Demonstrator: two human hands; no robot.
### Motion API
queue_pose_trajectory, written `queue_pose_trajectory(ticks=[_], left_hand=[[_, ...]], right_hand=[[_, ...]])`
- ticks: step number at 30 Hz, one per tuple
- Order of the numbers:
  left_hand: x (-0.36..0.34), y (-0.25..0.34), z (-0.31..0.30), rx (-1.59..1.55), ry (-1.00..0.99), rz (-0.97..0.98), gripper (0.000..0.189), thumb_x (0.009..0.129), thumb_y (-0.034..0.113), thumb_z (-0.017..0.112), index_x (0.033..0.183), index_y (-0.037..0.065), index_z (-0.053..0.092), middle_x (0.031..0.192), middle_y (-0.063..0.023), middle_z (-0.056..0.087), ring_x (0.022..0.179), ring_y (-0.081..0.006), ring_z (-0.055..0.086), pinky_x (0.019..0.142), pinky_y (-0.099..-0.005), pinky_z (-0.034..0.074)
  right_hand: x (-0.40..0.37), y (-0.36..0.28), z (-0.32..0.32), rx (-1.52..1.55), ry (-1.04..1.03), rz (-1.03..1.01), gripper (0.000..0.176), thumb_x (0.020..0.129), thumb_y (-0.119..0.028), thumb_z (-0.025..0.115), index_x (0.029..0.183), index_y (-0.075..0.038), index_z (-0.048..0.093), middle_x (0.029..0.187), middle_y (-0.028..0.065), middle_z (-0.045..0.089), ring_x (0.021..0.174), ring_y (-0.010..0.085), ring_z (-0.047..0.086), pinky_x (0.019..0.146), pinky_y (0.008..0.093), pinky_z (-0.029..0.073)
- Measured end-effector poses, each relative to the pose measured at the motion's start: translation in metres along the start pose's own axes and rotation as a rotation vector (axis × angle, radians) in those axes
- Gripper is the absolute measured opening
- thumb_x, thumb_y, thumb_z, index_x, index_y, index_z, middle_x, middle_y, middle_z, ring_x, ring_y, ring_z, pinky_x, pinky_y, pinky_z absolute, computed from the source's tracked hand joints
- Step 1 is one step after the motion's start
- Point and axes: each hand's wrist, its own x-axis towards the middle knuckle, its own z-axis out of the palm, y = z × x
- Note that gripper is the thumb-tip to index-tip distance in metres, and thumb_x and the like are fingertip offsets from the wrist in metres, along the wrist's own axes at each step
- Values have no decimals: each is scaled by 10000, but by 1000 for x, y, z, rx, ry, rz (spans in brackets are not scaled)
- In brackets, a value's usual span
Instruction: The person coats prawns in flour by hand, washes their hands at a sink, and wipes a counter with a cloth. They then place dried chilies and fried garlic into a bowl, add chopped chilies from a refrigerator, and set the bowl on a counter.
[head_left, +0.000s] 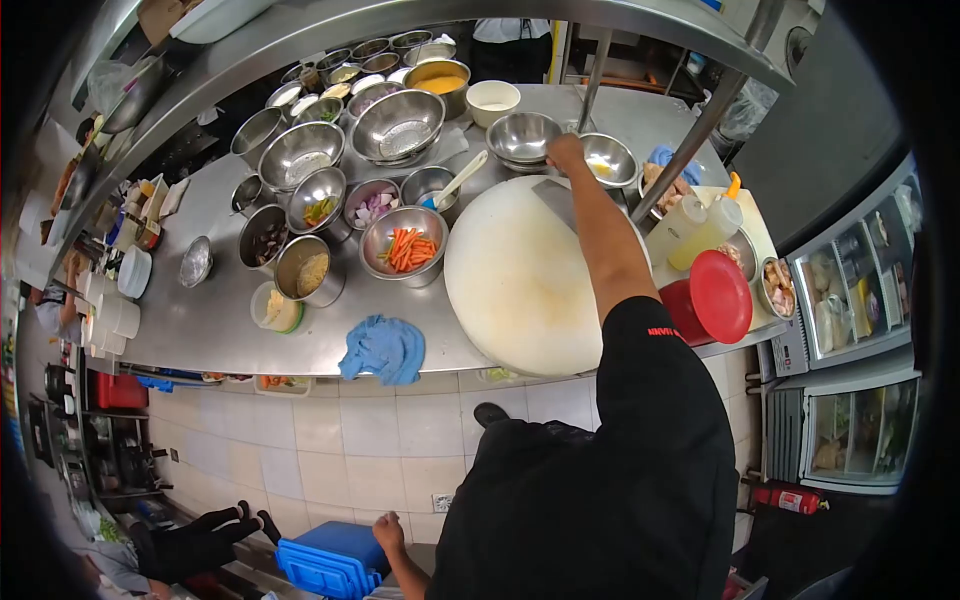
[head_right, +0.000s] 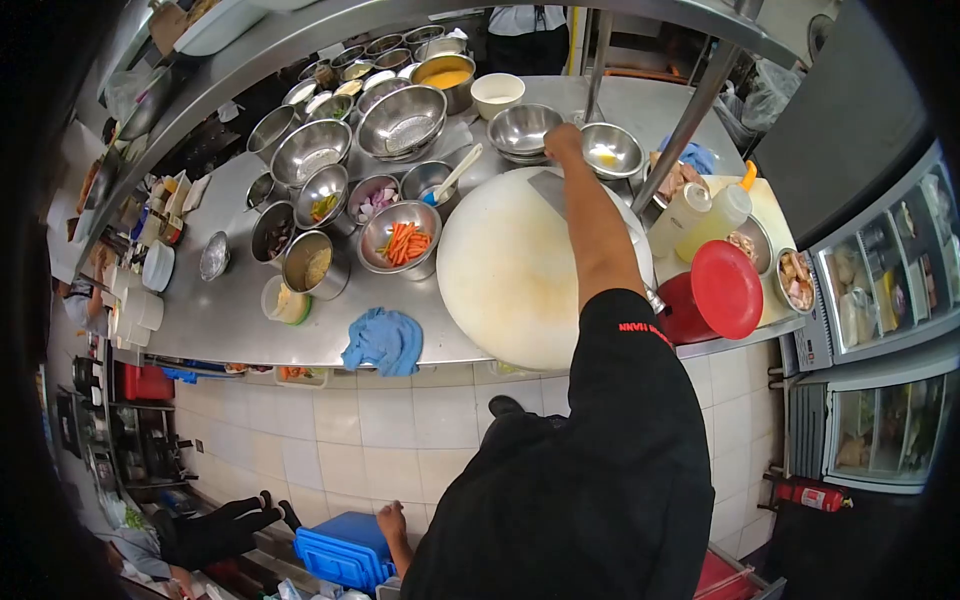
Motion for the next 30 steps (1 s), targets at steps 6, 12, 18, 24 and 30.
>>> queue_pose_trajectory(ticks=[6, 12, 18, 24, 30], left_hand=[[25, 44, 18, -402, -93, -52, 167, 796, 132, 564, 746, -11, 634, 618, -39, 565, 571, -117, 534, 541, -269, 441], [35, 128, 11, -426, -191, 153, 226, 821, 104, 548, 984, -47, 584, 730, -57, 604, 653, -124, 558, 611, -252, 470], [20, 190, -13, -431, -225, 395, 469, 763, -8, 540, 1227, 23, 479, 1158, -152, 544, 1016, -226, 555, 829, -316, 463], [7, 149, -1, -369, -260, 334, 500, 794, 114, 571, 1268, 27, 437, 1131, -194, 566, 963, -263, 594, 823, -333, 476], [-59, 69, 10, -339, -169, 45, 523, 812, 244, 568, 1260, 7, 441, 1166, -228, 541, 1013, -312, 575, 859, -362, 459]], right_hand=[[-57, -23, -50, 414, 334, -140, 262, 781, -179, 530, 864, 71, 538, 630, 169, 591, 494, 222, 603, 490, 339, 472], [-113, -56, -99, 426, 165, -305, 233, 785, -172, 525, 864, 46, 509, 646, 117, 570, 468, 185, 559, 501, 314, 443], [-195, -128, -101, 533, -306, -544, 151, 833, -131, 504, 933, -24, 544, 637, -6, 499, 474, 72, 480, 463, 220, 406], [-270, -227, -52, 358, -677, -808, 180, 870, -166, 505, 1002, -47, 532, 659, -30, 485, 478, 37, 437, 427, 190, 396], [-376, -319, 69, 349, -1043, -1135, 229, 892, -182, 481, 1070, -44, 522, 675, -34, 514, 519, 55, 475, 469, 215, 409]])
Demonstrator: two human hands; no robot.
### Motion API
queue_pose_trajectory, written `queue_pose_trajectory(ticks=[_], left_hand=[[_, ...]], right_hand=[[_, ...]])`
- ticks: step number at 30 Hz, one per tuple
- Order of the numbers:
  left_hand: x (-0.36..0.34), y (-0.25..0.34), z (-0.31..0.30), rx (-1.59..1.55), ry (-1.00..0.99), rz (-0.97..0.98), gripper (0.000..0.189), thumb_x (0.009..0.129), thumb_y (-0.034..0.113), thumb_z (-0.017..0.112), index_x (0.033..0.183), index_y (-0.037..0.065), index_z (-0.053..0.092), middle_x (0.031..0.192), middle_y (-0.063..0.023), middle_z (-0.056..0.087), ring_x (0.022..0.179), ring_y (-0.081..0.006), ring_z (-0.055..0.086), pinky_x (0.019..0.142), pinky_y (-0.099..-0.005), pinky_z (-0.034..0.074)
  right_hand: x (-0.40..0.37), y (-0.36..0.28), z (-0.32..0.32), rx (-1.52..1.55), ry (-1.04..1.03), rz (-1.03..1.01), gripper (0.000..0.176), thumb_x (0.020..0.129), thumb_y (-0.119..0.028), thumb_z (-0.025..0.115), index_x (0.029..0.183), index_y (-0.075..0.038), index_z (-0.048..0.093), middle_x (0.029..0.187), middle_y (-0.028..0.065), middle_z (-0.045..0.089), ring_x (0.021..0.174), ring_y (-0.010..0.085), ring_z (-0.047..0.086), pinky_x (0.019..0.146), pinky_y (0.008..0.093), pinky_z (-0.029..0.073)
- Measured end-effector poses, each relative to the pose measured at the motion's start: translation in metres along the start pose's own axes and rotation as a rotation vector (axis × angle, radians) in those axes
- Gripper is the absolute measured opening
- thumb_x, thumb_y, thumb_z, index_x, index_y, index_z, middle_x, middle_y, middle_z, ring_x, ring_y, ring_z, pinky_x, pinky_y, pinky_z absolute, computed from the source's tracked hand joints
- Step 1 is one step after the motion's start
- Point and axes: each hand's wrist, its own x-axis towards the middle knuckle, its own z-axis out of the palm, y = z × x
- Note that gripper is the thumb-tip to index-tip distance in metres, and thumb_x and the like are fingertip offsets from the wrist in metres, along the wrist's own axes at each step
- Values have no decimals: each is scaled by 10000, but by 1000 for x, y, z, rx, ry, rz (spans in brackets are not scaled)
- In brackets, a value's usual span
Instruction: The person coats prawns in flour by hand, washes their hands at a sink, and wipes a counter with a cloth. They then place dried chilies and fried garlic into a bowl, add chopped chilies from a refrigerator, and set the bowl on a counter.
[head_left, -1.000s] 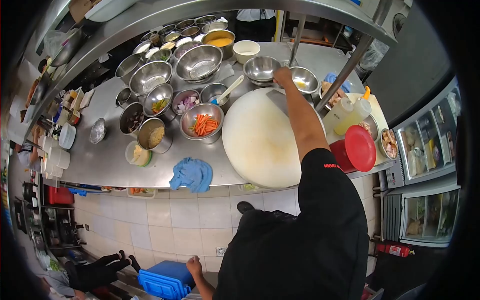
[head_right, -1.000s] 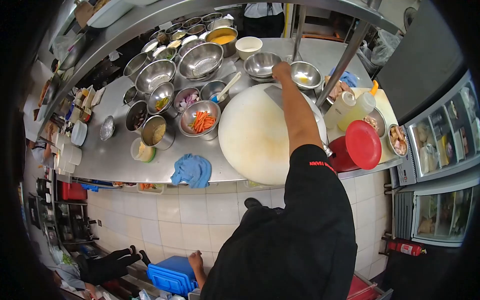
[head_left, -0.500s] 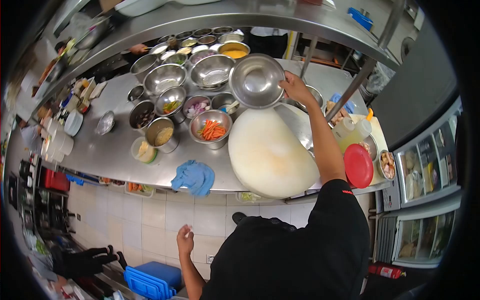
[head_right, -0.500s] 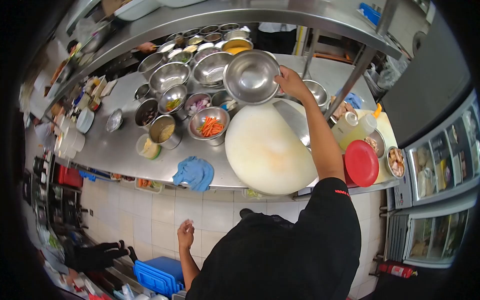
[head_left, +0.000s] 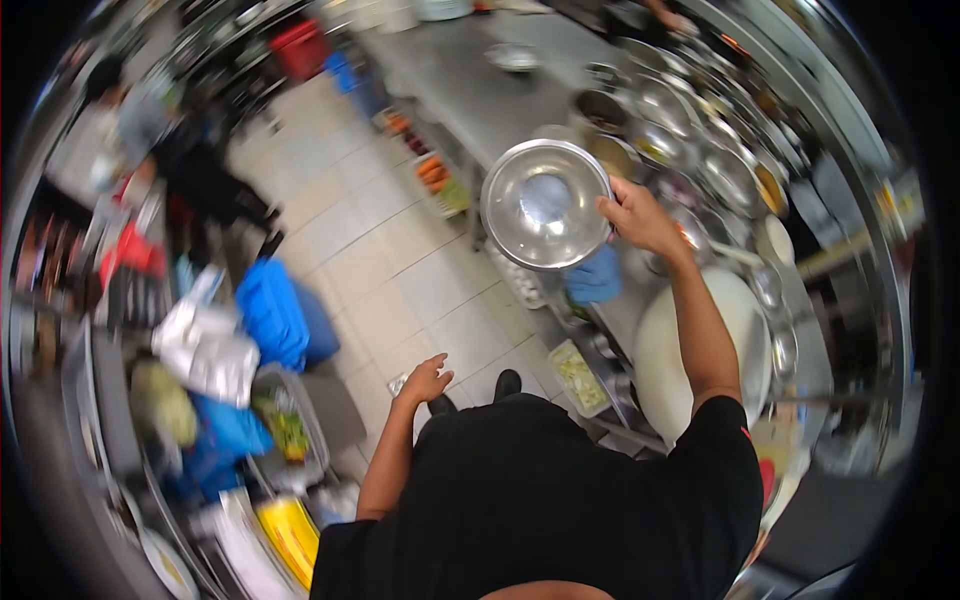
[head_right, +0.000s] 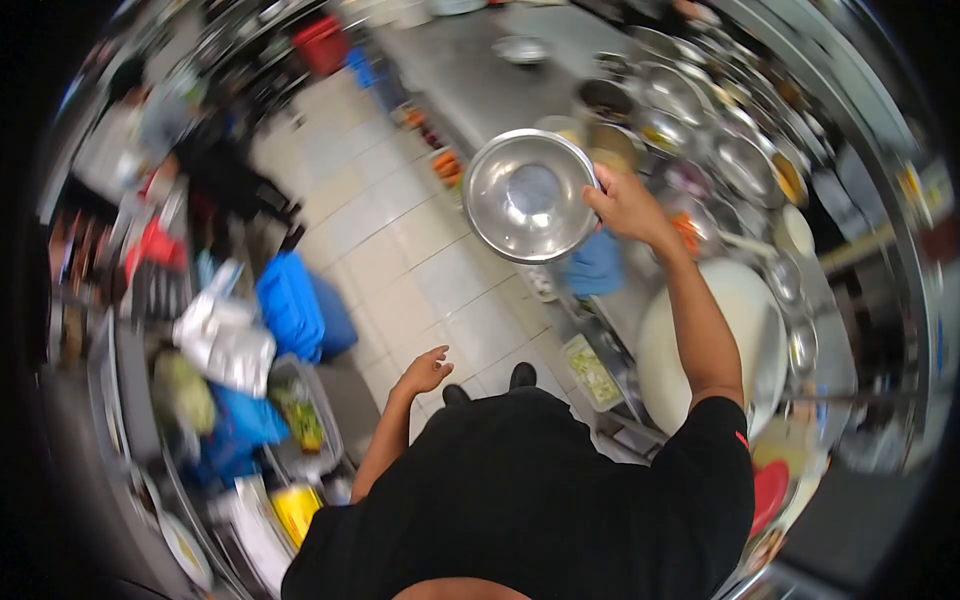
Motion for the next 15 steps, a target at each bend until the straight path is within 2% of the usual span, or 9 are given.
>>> queue_pose_trajectory(ticks=[1, 2, 3, 4, 6, 7, 8, 10, 15], left_hand=[[-16, -17, 0, 43, -3, -55, 534, 814, 266, 565, 1258, -2, 440, 1186, -234, 526, 1045, -324, 558, 881, -368, 447], [-24, -50, 7, 47, 37, -61, 552, 815, 287, 568, 1251, -26, 436, 1214, -236, 502, 1097, -330, 522, 926, -364, 418], [-40, -64, 8, 37, 48, -109, 553, 815, 289, 572, 1240, -39, 441, 1216, -229, 504, 1119, -326, 503, 963, -359, 387], [-59, -73, 7, -38, 51, -213, 560, 816, 305, 567, 1239, -40, 441, 1232, -228, 489, 1154, -327, 471, 984, -360, 363], [-87, -103, 10, -25, 153, -261, 567, 815, 330, 554, 1243, -23, 439, 1254, -230, 463, 1185, -327, 434, 992, -362, 348], [-101, -118, 12, -11, 227, -287, 529, 806, 314, 556, 1207, -21, 470, 1215, -234, 494, 1145, -336, 469, 962, -377, 375], [-120, -122, 10, -32, 301, -333, 496, 796, 309, 560, 1163, -21, 502, 1163, -226, 532, 1094, -345, 505, 928, -393, 400], [-138, -160, 22, -81, 464, -364, 461, 790, 304, 560, 1124, -12, 530, 1115, -215, 562, 1052, -349, 530, 898, -401, 419], [-210, -173, 27, -251, 665, -497, 391, 794, 257, 533, 1096, 10, 566, 1095, -203, 575, 1051, -342, 528, 901, -387, 418]], right_hand=[[22, 11, 31, -85, 13, -156, 191, 854, -176, 481, 952, -18, 523, 694, 62, 561, 532, 120, 517, 525, 294, 446], [33, -8, 60, -267, -55, -89, 213, 844, -170, 472, 979, -12, 520, 706, 104, 569, 570, 167, 549, 564, 350, 452], [49, -14, 94, -277, -110, -116, 216, 847, -151, 458, 997, -8, 523, 700, 95, 575, 538, 152, 541, 518, 322, 440], [58, -18, 136, -145, -184, -104, 223, 849, -131, 445, 1016, -5, 525, 694, 86, 582, 506, 138, 532, 472, 294, 427], [64, -40, 225, 173, -375, -4, 246, 854, -92, 419, 1053, 2, 529, 682, 69, 594, 443, 110, 515, 379, 239, 403], [75, -10, 275, 322, -468, 4, 196, 861, -81, 411, 1001, 6, 517, 666, 81, 593, 445, 127, 533, 366, 227, 404], [63, -34, 314, 457, -524, 65, 150, 869, -129, 426, 944, -14, 487, 655, 83, 589, 400, 141, 515, 339, 226, 388], [48, -84, 381, 652, -653, 179, 184, 865, -118, 413, 991, -2, 478, 680, 108, 593, 423, 160, 534, 338, 228, 384], [41, -247, 472, 690, -924, -74, 221, 879, -132, 409, 1014, 25, 487, 709, 99, 582, 474, 152, 542, 358, 224, 363]])
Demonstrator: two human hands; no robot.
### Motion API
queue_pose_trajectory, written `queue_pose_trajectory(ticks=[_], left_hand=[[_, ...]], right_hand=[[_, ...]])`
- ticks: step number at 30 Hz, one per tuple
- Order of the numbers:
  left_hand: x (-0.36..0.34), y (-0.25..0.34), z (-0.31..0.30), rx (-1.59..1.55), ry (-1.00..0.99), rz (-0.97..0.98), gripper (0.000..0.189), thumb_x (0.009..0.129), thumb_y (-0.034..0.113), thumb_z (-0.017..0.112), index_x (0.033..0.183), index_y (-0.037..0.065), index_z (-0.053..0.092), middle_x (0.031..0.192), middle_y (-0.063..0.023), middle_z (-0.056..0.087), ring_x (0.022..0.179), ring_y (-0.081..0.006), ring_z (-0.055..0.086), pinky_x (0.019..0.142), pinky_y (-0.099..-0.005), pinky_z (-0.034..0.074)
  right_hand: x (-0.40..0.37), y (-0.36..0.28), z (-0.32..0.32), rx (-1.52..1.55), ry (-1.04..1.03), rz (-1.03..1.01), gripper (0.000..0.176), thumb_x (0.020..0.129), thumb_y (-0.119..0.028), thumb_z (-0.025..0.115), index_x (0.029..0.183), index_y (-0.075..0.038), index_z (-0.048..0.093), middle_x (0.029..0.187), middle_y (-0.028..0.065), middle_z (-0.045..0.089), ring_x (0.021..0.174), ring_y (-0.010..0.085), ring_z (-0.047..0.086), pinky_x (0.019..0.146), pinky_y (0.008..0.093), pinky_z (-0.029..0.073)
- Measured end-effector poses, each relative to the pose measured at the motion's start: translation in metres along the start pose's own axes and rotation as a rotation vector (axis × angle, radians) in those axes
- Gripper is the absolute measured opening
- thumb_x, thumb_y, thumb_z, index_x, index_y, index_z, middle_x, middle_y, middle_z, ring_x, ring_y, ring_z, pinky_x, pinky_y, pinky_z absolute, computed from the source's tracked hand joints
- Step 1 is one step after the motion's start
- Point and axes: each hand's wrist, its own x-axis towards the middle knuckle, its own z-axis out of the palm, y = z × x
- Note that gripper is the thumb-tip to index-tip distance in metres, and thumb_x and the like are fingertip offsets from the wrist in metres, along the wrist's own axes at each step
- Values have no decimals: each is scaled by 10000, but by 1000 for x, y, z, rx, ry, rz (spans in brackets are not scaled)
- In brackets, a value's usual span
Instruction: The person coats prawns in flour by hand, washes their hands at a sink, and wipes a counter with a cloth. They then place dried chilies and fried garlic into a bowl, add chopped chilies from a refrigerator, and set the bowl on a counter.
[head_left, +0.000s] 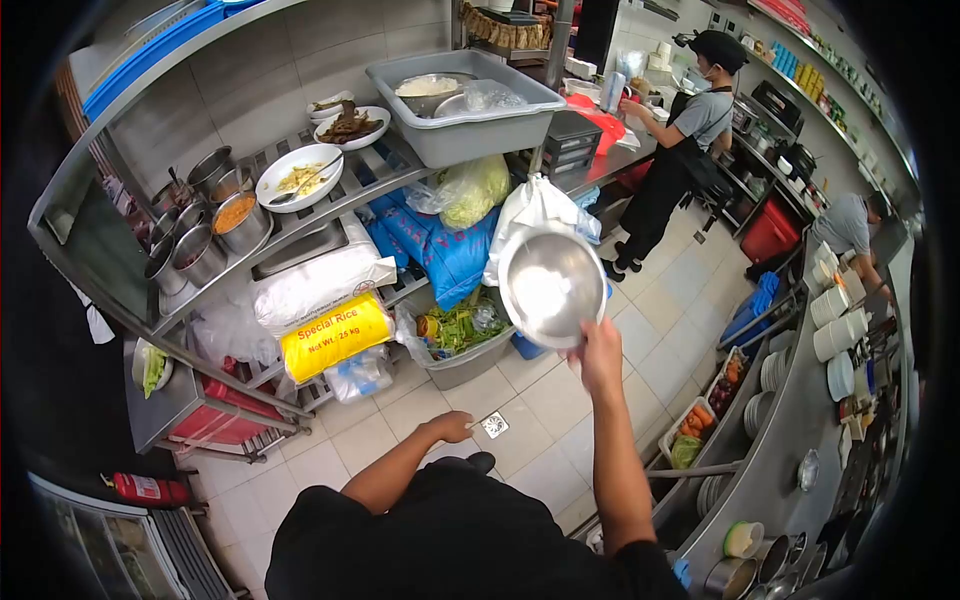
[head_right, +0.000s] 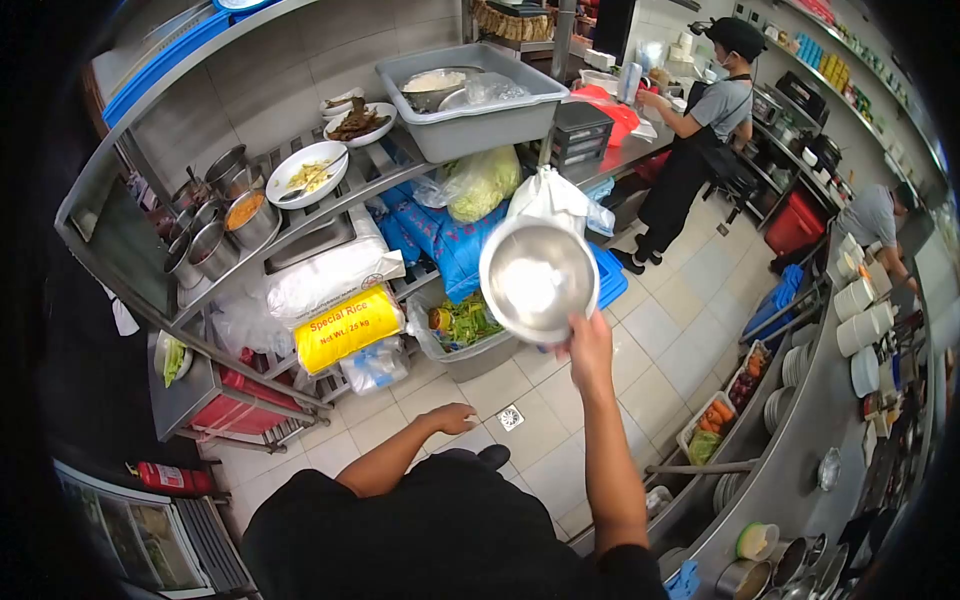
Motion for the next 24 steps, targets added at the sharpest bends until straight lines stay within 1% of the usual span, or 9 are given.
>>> queue_pose_trajectory(ticks=[1, 4, 6, 9, 12, 14, 17, 20, 24], left_hand=[[-3, -9, -3, -20, 6, -26, 386, 795, 245, 526, 1101, 12, 567, 1101, -199, 573, 1057, -338, 526, 905, -386, 416], [-14, -30, -8, -38, 35, -53, 397, 793, 231, 516, 1123, 15, 560, 1111, -195, 571, 1063, -331, 525, 907, -384, 416], [-14, -32, -11, -59, 49, -65, 406, 807, 253, 529, 1129, 6, 552, 1101, -197, 577, 1040, -323, 541, 894, -376, 426], [-7, -28, -11, -59, 18, -70, 435, 818, 281, 552, 1147, -4, 537, 1094, -199, 585, 1014, -308, 561, 874, -363, 439], [16, -15, -3, -124, 32, 4, 421, 783, 214, 574, 1148, 7, 541, 995, -184, 611, 909, -284, 591, 807, -355, 461], [35, 4, -4, -245, -98, -58, 353, 772, 151, 567, 1096, 8, 570, 876, -153, 624, 773, -230, 599, 712, -329, 481], [89, 3, 17, -115, 63, 289, 136, 755, 126, 589, 688, 10, 572, 612, -86, 572, 587, -157, 527, 552, -309, 439], [124, 46, 28, -44, -100, 443, 238, 797, 181, 612, 652, 2, 554, 581, -54, 534, 543, -119, 463, 518, -279, 403], [162, 118, 66, 165, -572, 275, 217, 831, 162, 570, 903, -38, 612, 691, -111, 597, 601, -166, 541, 581, -316, 448]], right_hand=[[28, -13, 14, 47, -45, -64, 247, 908, -193, 438, 1019, 19, 498, 716, 78, 589, 496, 135, 542, 389, 224, 382], [69, -87, 69, 248, -312, -304, 502, 935, -361, 430, 1257, 20, 377, 1274, 152, 455, 1156, 242, 471, 880, 365, 442], [50, -131, 88, 117, -371, -505, 494, 933, -363, 433, 1243, 22, 421, 1271, 147, 470, 1125, 248, 505, 865, 349, 451], [18, -118, 53, -142, -745, -435, 384, 937, -270, 455, 1190, 16, 494, 1121, 102, 571, 1038, 202, 555, 870, 343, 443], [-29, -57, 17, -306, -704, -338, 188, 860, -52, 478, 1020, -20, 572, 988, 91, 595, 843, 149, 586, 753, 287, 466], [-52, -7, -33, -311, -477, -304, 150, 818, 39, 430, 881, -30, 548, 842, 60, 570, 709, 118, 544, 671, 254, 451], [-125, 16, -126, -280, 52, -296, 96, 835, 10, 416, 791, -41, 485, 697, 13, 496, 623, 89, 474, 579, 237, 403], [-235, -4, -218, -556, 624, -341, 198, 909, -250, 498, 839, -66, 516, 690, -10, 508, 605, 70, 496, 551, 251, 417], [-429, -66, -284, -572, 1355, -275, 124, 847, -125, 543, 908, -24, 581, 702, 22, 578, 644, 102, 576, 587, 256, 483]])
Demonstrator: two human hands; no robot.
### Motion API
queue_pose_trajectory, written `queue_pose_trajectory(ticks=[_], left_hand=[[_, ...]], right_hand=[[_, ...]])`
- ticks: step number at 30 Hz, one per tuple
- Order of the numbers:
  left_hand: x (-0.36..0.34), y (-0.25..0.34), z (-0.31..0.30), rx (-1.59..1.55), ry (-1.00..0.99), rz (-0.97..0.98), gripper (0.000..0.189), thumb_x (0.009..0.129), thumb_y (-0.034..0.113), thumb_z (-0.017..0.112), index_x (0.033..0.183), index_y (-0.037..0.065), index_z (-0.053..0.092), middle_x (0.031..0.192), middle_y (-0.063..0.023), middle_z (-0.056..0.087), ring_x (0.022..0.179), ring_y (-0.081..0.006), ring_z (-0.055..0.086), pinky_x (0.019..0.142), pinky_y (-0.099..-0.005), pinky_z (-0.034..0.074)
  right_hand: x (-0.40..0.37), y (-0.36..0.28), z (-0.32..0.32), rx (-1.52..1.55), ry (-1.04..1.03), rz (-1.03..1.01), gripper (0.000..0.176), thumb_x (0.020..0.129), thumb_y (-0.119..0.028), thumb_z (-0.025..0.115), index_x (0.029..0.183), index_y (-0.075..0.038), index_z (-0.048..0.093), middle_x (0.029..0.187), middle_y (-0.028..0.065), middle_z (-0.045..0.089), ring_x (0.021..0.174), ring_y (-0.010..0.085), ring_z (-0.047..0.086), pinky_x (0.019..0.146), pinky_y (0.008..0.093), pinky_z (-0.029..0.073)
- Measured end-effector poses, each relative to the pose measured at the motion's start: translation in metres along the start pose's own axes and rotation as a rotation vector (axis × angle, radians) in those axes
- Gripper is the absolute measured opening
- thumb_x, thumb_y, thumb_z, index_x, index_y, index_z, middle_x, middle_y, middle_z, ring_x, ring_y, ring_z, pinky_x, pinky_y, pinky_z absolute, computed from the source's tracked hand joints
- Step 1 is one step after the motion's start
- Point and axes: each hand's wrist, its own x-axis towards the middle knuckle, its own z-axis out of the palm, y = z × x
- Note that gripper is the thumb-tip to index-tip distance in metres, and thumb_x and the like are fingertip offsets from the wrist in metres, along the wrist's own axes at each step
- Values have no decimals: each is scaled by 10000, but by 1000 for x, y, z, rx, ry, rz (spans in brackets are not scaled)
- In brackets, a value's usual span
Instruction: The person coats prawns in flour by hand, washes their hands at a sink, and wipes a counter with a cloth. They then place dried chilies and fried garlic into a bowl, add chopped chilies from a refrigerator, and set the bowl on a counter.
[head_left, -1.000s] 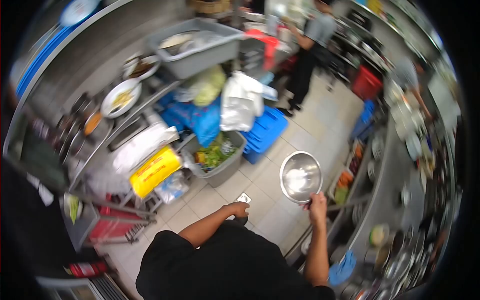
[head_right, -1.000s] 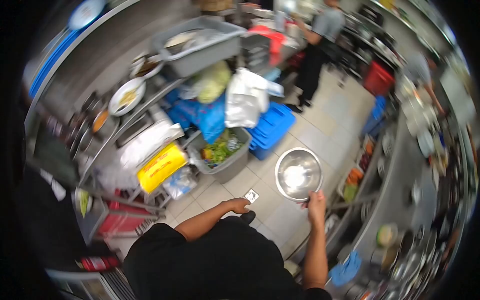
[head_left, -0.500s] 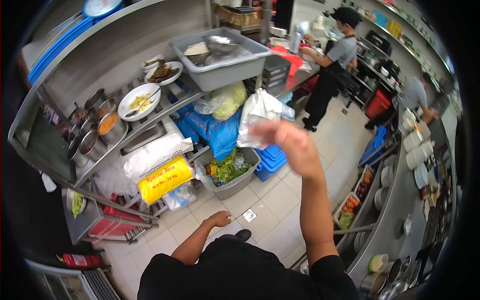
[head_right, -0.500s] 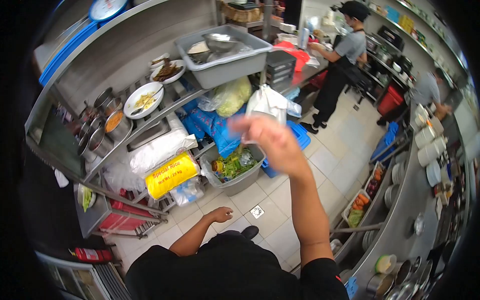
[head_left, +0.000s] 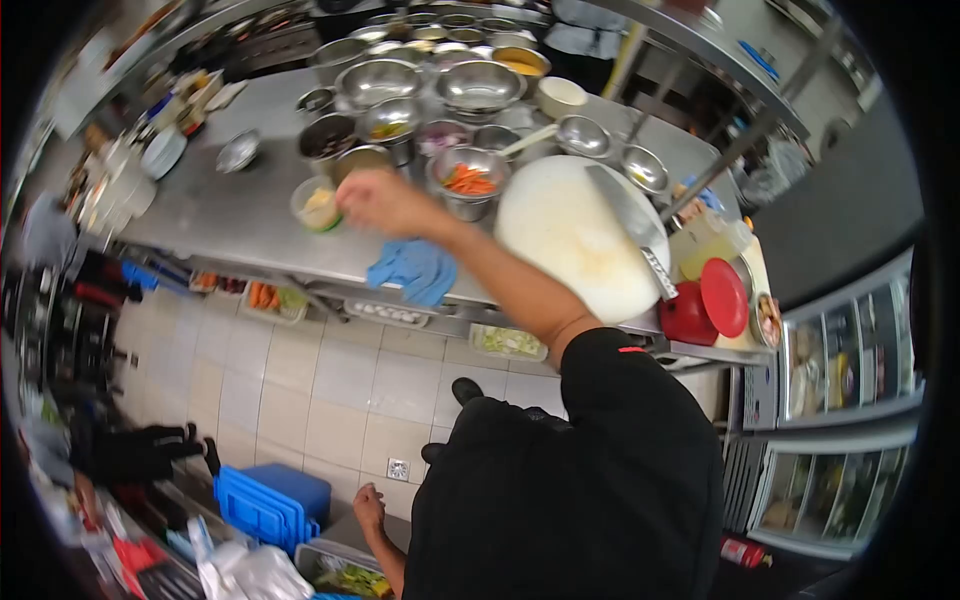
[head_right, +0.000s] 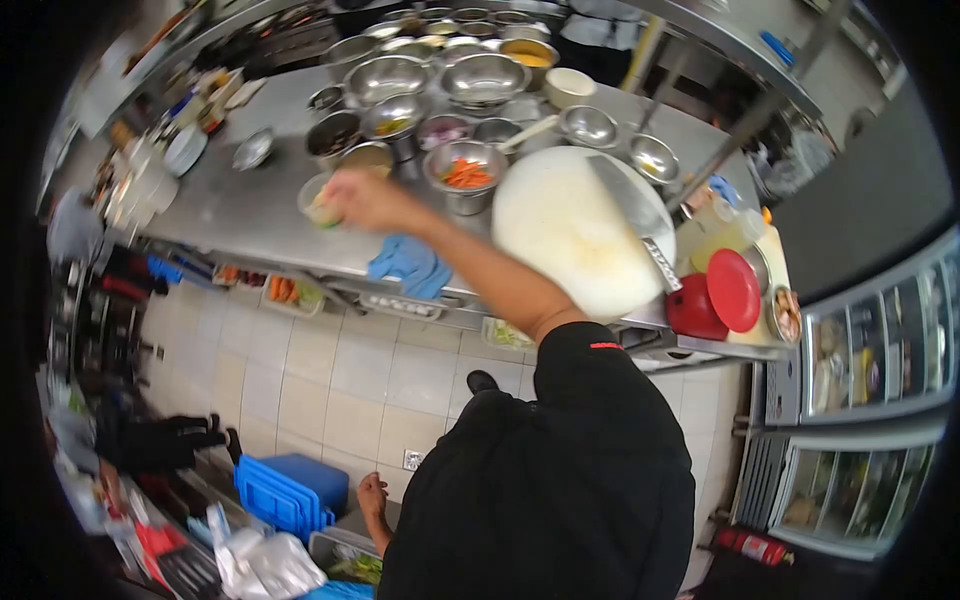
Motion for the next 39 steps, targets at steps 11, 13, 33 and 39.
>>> queue_pose_trajectory(ticks=[11, 13, 33, 39], left_hand=[[50, 223, 67, 229, -153, 382, 205, 858, 156, 556, 950, -26, 586, 805, -177, 622, 706, -224, 601, 626, -309, 471], [38, 273, 77, 247, -57, 458, 240, 857, 161, 556, 700, -20, 550, 685, -142, 592, 614, -217, 569, 563, -311, 441], [54, 428, 95, -274, -289, 825, 200, 889, 196, 523, 976, 22, 571, 882, -4, 561, 643, -65, 458, 581, -184, 393], [20, 459, 56, -654, -576, 567, 252, 886, 268, 565, 938, 22, 562, 853, -26, 580, 640, -63, 519, 530, -209, 420]], right_hand=[[-135, 172, -433, -1295, 737, 953, 340, 797, -243, 488, 1008, -6, 610, 1079, 200, 594, 1014, 340, 571, 873, 417, 455], [-153, 227, -457, -1479, 590, 906, 497, 765, -439, 548, 1011, -14, 625, 1077, 179, 602, 1006, 325, 581, 861, 409, 462], [-90, 53, -347, -145, 666, 503, 107, 777, -142, 528, 867, -93, 558, 633, -32, 453, 443, 31, 359, 361, 184, 281], [-46, 12, -123, -210, -94, 486, 320, 745, -158, 530, 1046, -59, 576, 677, -32, 563, 455, 20, 442, 350, 168, 342]])
